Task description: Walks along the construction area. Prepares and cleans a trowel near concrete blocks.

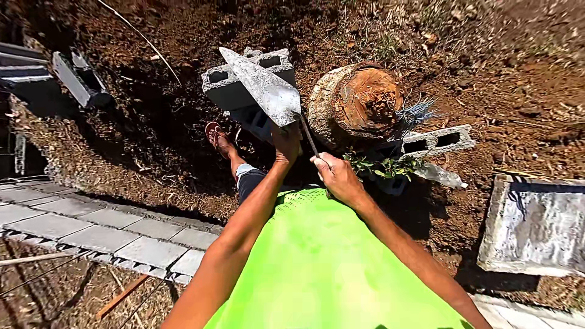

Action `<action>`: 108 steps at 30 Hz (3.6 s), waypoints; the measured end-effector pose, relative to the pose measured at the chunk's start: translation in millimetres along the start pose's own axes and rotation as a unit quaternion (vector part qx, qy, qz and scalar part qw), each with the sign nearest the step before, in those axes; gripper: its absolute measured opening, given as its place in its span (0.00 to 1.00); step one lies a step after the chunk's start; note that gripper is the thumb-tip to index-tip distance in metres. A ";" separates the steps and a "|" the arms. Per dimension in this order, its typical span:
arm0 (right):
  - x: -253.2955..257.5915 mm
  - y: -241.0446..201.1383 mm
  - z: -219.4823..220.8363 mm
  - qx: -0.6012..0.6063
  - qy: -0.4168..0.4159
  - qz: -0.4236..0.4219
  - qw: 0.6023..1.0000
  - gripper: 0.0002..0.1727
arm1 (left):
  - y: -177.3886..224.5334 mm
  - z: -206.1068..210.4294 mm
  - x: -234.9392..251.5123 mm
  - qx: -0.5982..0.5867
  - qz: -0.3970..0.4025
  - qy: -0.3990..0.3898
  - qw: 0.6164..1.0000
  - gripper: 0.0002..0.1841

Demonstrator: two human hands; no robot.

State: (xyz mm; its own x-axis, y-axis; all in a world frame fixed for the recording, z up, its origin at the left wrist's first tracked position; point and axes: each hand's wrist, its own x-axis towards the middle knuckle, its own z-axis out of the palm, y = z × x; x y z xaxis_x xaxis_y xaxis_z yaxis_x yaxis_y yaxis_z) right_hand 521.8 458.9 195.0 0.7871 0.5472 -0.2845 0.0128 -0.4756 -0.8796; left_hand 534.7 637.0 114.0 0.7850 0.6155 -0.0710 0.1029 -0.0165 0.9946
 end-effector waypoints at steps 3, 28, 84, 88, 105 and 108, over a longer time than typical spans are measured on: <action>-6.8 -31.9 -20.3 -0.018 0.060 -0.057 0.996 0.19 | -11.6 -2.7 7.1 0.002 0.026 0.016 1.000 0.04; 8.7 11.4 4.6 -0.012 0.057 -0.097 0.994 0.19 | -8.6 4.1 7.6 0.064 -0.042 -0.017 0.997 0.15; -62.0 26.8 -42.7 -0.202 0.071 0.019 0.977 0.26 | -13.8 3.1 -9.2 -0.069 -0.190 -0.291 0.935 0.03; -53.5 19.5 -40.4 -0.276 0.080 0.003 0.958 0.28 | 1.5 0.6 -4.3 -0.050 -0.216 -0.339 0.914 0.06; 22.1 -3.5 -54.5 -0.103 0.161 0.007 0.982 0.25 | 27.1 12.4 8.4 0.194 -0.092 -0.284 0.934 0.17; 17.0 20.4 -62.3 -0.002 0.128 0.042 0.991 0.28 | 32.1 9.5 29.7 0.185 -0.081 -0.225 0.953 0.20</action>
State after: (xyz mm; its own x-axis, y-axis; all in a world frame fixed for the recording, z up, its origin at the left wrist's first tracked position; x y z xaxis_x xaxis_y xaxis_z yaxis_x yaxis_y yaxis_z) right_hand 573.9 415.6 196.0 0.9160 0.3130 -0.2509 -0.0580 -0.5155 -0.8550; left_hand 567.1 647.3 143.1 0.9150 0.2337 -0.3290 0.3871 -0.2784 0.8790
